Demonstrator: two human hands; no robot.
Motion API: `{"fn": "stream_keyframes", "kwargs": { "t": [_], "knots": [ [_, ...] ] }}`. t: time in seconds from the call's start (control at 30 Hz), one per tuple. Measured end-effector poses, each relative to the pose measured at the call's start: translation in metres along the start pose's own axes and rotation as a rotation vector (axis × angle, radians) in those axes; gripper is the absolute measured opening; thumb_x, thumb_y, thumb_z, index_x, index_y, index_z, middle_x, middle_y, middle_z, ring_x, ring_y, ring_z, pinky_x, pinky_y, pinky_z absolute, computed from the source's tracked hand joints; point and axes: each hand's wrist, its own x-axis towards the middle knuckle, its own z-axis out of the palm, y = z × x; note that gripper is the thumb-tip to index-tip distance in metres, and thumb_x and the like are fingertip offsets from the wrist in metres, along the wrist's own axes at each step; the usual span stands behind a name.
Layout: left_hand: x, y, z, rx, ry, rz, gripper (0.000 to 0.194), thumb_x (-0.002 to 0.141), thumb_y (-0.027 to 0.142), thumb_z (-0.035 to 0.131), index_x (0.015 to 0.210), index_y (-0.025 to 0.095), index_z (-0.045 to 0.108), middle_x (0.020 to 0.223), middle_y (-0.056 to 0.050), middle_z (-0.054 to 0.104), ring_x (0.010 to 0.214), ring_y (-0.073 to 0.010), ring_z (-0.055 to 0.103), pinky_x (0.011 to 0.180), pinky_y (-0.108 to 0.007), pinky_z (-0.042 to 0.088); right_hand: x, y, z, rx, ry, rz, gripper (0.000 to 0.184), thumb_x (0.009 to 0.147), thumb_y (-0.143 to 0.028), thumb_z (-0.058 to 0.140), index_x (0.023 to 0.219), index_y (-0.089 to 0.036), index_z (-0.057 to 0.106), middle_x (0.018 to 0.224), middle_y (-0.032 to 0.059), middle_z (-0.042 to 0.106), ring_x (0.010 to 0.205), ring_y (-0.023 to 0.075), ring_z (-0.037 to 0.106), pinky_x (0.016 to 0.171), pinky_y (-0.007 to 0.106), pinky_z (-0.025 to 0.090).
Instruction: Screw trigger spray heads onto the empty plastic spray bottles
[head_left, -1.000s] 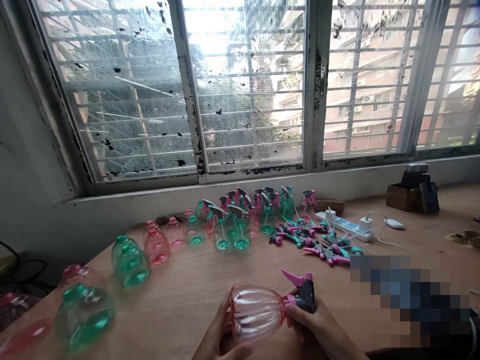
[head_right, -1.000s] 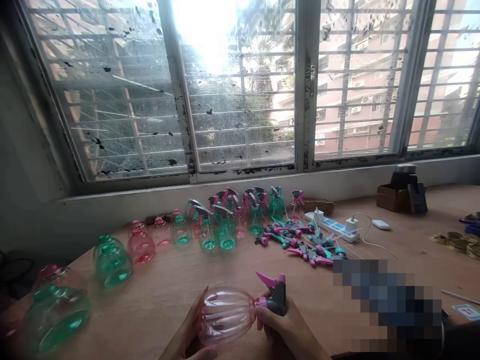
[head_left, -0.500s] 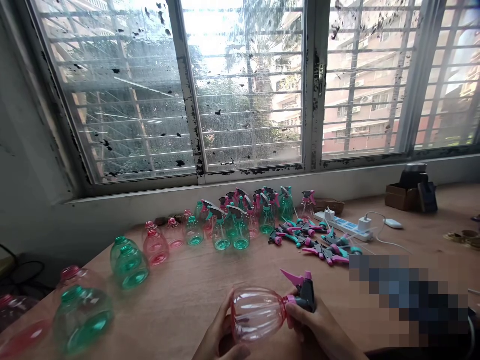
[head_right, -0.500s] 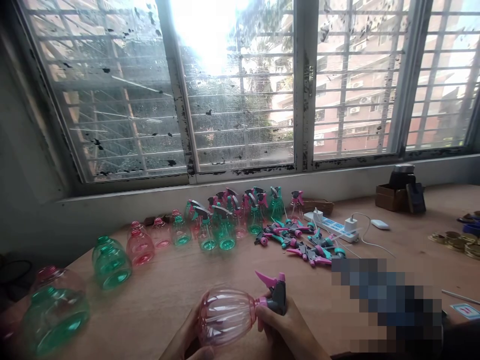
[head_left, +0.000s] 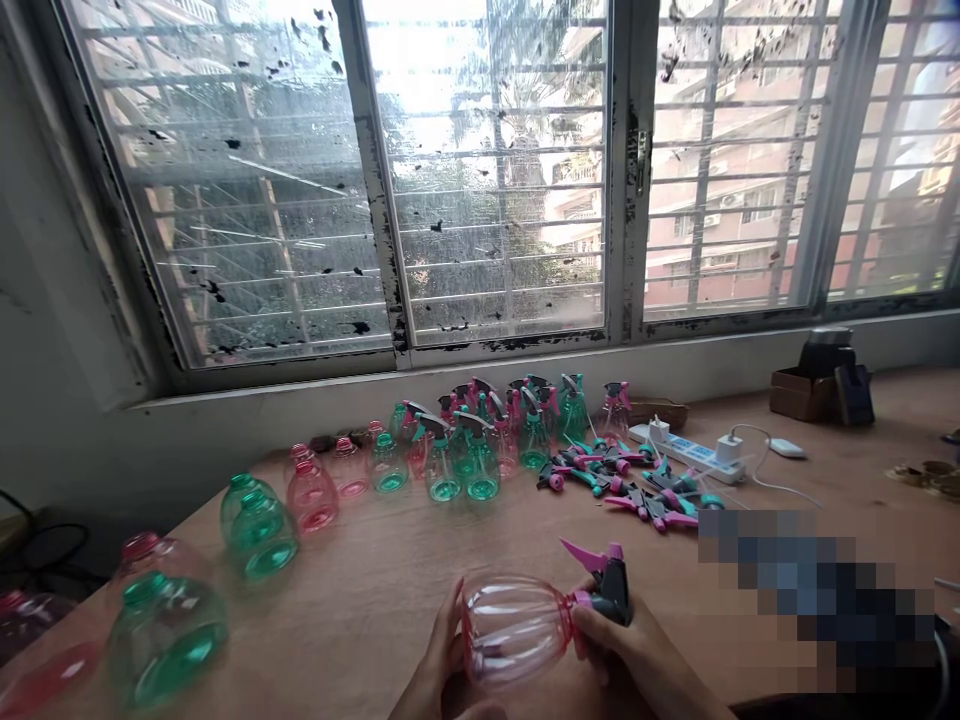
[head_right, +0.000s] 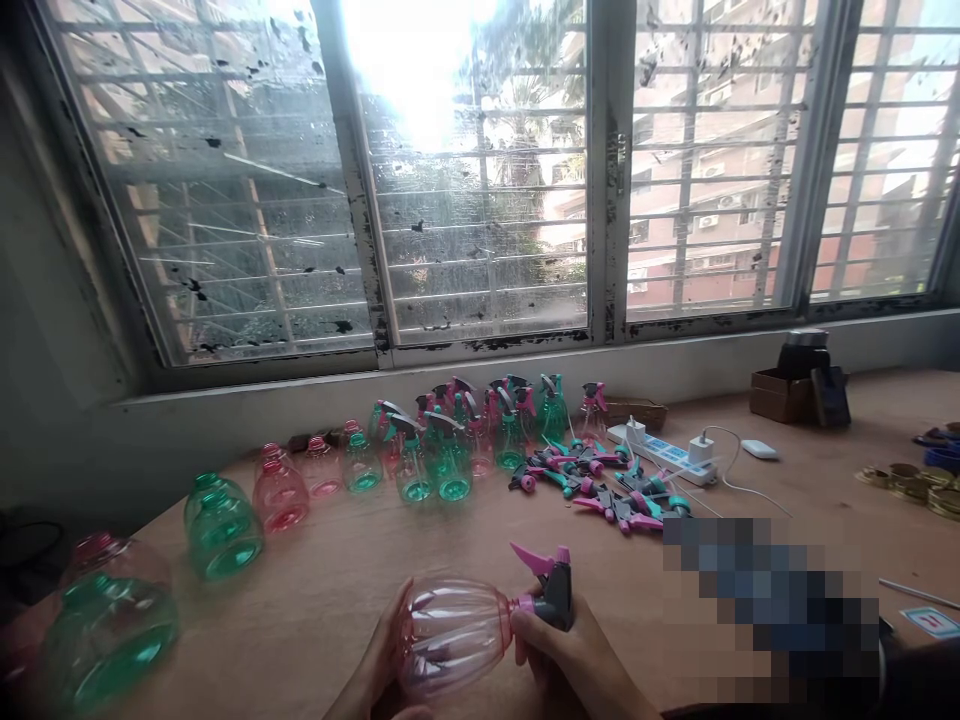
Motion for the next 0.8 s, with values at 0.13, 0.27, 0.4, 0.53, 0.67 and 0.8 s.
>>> {"fn": "stream_keyframes", "kwargs": {
  "t": [0.13,0.27,0.4,0.53,0.67,0.8],
  "knots": [
    [0.001,-0.002,0.000,-0.067,-0.024,0.013,0.101,0.088,0.056,0.072,0.164,0.030,0.011,0.158,-0.015,0.050,0.146,-0.0385,0.046,0.124,-0.054,0.027,0.000,0.000,-0.001,0.008,-0.002,-0.007,0.048,0.080,-0.062,0.078,0.085,-0.019,0.057,0.056,-0.0016,0.068,0.041,0.0104,0.050,0.044,0.023,0.033],
    [0.002,0.003,0.001,-0.012,-0.034,-0.007,0.099,0.089,0.050,0.073,0.164,0.031,0.011,0.154,-0.014,0.054,0.144,-0.0388,0.048,0.122,-0.053,0.031,0.000,0.000,-0.001,0.019,-0.009,-0.004,0.048,0.081,-0.063,0.077,0.085,-0.019,0.057,0.056,-0.0016,0.068,0.042,0.0108,0.051,0.044,0.023,0.034],
    [0.002,0.005,0.002,-0.016,-0.032,0.055,0.099,0.090,0.047,0.074,0.162,0.038,0.008,0.160,-0.013,0.045,0.145,-0.0376,0.047,0.121,-0.054,0.032,0.000,-0.001,0.000,0.025,-0.001,-0.016,0.049,0.080,-0.064,0.076,0.085,-0.020,0.056,0.055,-0.0019,0.068,0.041,0.0106,0.051,0.044,0.023,0.034],
    [0.001,0.001,0.000,-0.041,-0.011,0.049,0.100,0.085,0.048,0.078,0.162,0.037,0.014,0.164,-0.013,0.038,0.152,-0.0388,0.035,0.123,-0.057,0.024,0.000,-0.001,0.000,0.014,0.005,-0.012,0.048,0.082,-0.064,0.075,0.085,-0.020,0.056,0.055,-0.0015,0.069,0.041,0.0107,0.053,0.045,0.023,0.035],
    [0.002,0.002,0.000,-0.070,-0.022,0.035,0.095,0.088,0.057,0.071,0.162,0.034,0.018,0.163,-0.012,0.042,0.152,-0.0378,0.036,0.124,-0.054,0.026,0.000,-0.001,-0.001,0.013,-0.002,-0.005,0.048,0.081,-0.065,0.075,0.087,-0.021,0.056,0.056,-0.0010,0.069,0.041,0.0117,0.053,0.044,0.023,0.036],
    [0.002,0.008,0.000,-0.045,-0.061,-0.016,0.095,0.088,0.056,0.072,0.163,0.034,0.018,0.158,-0.012,0.050,0.144,-0.0383,0.049,0.121,-0.053,0.032,0.001,0.000,-0.002,0.009,0.003,-0.007,0.047,0.083,-0.064,0.074,0.087,-0.021,0.056,0.057,-0.0010,0.070,0.042,0.0118,0.053,0.044,0.023,0.037]
  ]
}}
